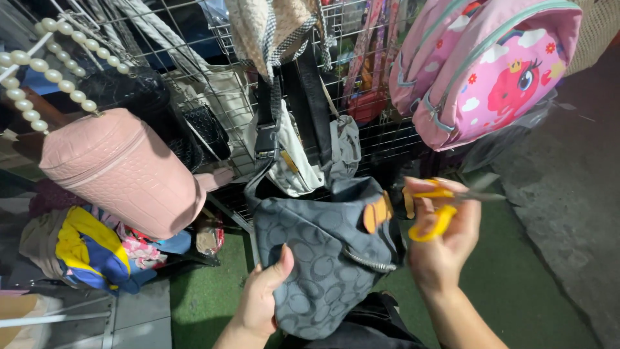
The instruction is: The person attempts to fix a broken zipper on a gray patterned shoulder bag. They first try to reattach the zipper pull by hand, then retrieve a pair of yellow scissors from a nearby shelf. Using the scissors, they manipulate the zipper slider and teeth to try to restore function.
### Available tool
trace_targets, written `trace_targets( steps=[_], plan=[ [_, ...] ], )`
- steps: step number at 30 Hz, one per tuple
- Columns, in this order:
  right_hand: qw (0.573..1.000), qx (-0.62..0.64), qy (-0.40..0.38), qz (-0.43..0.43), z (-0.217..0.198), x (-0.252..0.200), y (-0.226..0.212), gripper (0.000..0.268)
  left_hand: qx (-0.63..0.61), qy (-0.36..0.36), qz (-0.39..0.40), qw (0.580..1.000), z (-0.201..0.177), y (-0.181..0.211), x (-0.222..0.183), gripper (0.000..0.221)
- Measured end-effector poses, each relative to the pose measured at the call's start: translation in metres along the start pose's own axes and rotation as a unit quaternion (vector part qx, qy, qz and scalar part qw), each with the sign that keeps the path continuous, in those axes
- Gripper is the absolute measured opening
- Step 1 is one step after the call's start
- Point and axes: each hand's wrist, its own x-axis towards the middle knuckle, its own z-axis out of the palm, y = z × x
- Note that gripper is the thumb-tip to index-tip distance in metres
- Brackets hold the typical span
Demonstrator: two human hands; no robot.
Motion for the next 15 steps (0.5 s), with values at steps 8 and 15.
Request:
trace_targets(
  steps=[8,15],
  plan=[
    [0.980,0.107,-0.061,0.155,-0.021,-0.059,-0.011,0.048,0.034,0.218,0.037,0.975,0.006,-0.031,0.004,0.055],
    [0.874,0.249,0.073,0.412,0.012,-0.030,-0.018,0.041,0.135,0.225,0.013,0.965,-0.026,-0.055,0.011,0.056]
  ],
)
